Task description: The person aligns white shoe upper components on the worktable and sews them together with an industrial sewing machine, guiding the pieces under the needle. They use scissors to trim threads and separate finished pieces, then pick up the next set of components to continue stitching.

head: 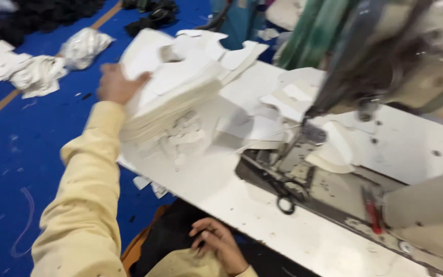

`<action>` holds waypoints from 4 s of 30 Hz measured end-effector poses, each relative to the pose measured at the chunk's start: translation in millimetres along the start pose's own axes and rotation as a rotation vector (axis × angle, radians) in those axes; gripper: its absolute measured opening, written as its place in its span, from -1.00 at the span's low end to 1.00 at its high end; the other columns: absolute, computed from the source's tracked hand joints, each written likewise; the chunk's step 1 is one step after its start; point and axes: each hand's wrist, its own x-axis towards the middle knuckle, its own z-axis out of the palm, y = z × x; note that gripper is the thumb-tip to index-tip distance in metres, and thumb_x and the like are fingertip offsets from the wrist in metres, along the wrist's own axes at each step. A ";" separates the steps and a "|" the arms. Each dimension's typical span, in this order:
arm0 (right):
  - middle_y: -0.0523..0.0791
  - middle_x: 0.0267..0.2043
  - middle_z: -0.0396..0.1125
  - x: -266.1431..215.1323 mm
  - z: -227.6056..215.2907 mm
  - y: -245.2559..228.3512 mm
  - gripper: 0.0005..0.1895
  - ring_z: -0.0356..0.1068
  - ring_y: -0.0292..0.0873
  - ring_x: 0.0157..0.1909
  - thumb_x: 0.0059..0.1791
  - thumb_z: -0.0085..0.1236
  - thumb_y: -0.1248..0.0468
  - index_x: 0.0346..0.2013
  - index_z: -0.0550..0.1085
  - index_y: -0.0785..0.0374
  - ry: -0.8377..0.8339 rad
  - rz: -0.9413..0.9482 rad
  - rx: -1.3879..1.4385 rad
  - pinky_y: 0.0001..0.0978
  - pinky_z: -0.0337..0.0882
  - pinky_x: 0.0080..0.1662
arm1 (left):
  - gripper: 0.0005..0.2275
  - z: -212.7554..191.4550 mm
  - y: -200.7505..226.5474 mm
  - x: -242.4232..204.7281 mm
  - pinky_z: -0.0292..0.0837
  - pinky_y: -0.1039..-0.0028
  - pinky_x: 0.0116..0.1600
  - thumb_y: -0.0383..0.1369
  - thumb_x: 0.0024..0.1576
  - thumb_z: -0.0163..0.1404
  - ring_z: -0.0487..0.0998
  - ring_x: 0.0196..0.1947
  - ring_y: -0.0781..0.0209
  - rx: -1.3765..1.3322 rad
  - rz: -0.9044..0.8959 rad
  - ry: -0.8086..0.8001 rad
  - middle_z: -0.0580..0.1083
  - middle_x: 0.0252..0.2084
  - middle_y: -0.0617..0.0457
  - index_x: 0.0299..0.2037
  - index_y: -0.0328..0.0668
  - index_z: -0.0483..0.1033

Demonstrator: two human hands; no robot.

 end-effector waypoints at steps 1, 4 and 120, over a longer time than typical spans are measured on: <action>-0.06 -0.02 0.40 0.9 -7.3 1.0 -0.67 0.48 -0.21 -0.17 0.08 0.07 0.22 0.10 0.41 0.31 0.030 0.027 -0.048 -0.45 0.49 -0.24 | -0.11 10.5 -5.1 9.4 0.41 -0.10 0.03 0.42 0.01 0.09 0.45 0.08 -0.39 -0.025 -0.212 -0.070 0.29 0.23 -0.34 0.17 -0.38 0.42; -0.09 -0.02 0.41 -7.0 -23.4 -3.9 -0.67 0.48 -0.27 -0.14 0.10 0.09 0.20 0.07 0.46 0.35 0.085 0.062 -0.053 -0.47 0.48 -0.22 | -0.08 14.7 -10.2 8.2 0.40 -0.16 0.01 0.42 0.07 0.10 0.47 0.02 -0.47 0.039 -0.220 -0.039 0.29 0.18 -0.38 0.20 -0.46 0.37; 0.02 -0.11 0.54 -85.9 26.8 -106.4 -0.67 0.56 -0.11 -0.11 -0.05 0.20 0.38 0.01 0.48 0.38 1.060 -0.332 -0.055 -0.24 0.55 -0.05 | -0.75 2.1 174.2 -296.7 0.41 0.48 -0.31 -0.40 0.26 0.16 0.47 -0.43 0.29 -1.045 -0.011 -0.806 0.48 -0.40 -0.02 0.08 -0.36 0.51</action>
